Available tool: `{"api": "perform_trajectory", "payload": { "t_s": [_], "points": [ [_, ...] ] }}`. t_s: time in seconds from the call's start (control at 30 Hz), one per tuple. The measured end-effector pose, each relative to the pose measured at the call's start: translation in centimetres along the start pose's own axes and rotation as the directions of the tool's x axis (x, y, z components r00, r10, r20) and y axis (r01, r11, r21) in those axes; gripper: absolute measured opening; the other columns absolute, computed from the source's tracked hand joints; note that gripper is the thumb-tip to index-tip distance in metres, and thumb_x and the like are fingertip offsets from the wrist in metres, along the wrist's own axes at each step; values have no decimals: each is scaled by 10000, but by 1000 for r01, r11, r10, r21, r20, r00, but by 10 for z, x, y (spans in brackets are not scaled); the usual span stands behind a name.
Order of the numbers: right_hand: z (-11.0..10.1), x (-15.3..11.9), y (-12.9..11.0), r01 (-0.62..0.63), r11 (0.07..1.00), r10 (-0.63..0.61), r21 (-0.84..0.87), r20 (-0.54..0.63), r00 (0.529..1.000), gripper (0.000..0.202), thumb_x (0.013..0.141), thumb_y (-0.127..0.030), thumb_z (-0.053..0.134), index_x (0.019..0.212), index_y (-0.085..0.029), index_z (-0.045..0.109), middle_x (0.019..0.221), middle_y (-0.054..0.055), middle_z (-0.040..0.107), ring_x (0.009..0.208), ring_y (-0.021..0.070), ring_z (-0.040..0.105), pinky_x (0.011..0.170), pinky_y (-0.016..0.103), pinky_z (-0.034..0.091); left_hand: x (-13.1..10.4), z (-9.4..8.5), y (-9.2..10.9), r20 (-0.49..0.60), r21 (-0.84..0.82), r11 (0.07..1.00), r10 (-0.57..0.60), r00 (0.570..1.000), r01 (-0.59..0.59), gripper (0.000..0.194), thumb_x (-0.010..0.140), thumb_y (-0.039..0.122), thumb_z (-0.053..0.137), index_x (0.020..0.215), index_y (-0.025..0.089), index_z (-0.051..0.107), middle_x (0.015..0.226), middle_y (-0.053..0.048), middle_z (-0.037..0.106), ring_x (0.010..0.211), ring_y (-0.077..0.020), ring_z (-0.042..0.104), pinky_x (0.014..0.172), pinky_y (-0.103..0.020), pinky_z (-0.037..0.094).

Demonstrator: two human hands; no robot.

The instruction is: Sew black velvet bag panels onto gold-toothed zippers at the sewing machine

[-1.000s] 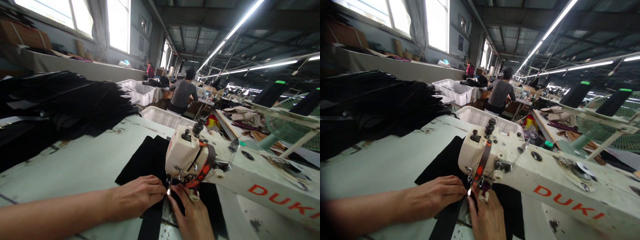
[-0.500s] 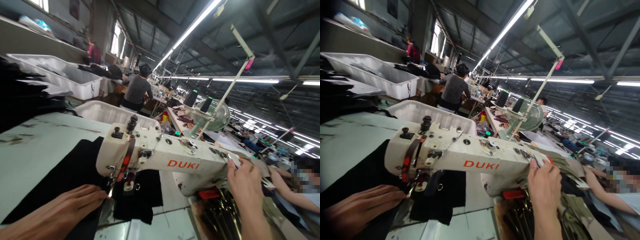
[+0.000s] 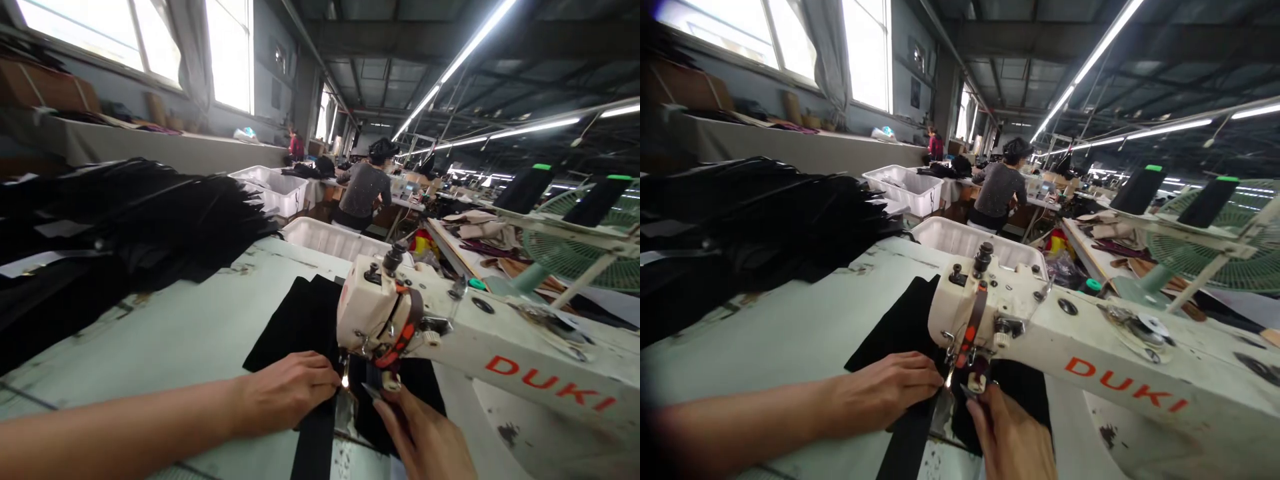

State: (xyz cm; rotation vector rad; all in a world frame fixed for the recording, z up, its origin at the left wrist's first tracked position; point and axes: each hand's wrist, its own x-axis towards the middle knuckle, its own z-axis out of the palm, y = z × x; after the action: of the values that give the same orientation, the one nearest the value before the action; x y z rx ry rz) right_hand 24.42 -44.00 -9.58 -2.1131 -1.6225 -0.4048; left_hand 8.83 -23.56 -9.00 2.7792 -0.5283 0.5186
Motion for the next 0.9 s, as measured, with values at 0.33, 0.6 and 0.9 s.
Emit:
{"api": "perform_trajectory", "payload": {
  "t_s": [0.33, 0.6, 0.9],
  "points": [
    [13, 47, -7, 243, 961, -239, -128, 49, 970, 578, 1061, -376, 201, 771, -268, 689, 631, -24, 701, 490, 156, 669, 432, 251, 393, 0, 1, -3, 16, 17, 1000, 6, 1000, -6, 188, 964, 58, 469, 1078, 85, 615, 1075, -129, 698, 994, -247, 639, 927, -347, 506],
    [0, 59, 1, 350, 937, -351, 17, 44, 936, 536, 1048, -345, 253, 829, -253, 733, 790, 35, 756, 714, 190, 723, 692, 281, 556, -2, 1, 0, -5, 13, 1000, -15, 1000, 15, 213, 978, 67, 434, 1085, 136, 605, 1036, -115, 696, 987, -230, 638, 920, -331, 510],
    [1, 64, 3, 517, 855, -518, -49, -5, 856, 524, 1040, -179, 218, 912, -237, 723, 842, 29, 759, 751, 169, 716, 744, 266, 552, -2, 5, -3, 4, 0, 1000, -8, 1000, 8, 262, 1009, 90, 378, 1149, 78, 599, 1096, -126, 692, 1031, -243, 620, 970, -354, 490]
  ]
}}
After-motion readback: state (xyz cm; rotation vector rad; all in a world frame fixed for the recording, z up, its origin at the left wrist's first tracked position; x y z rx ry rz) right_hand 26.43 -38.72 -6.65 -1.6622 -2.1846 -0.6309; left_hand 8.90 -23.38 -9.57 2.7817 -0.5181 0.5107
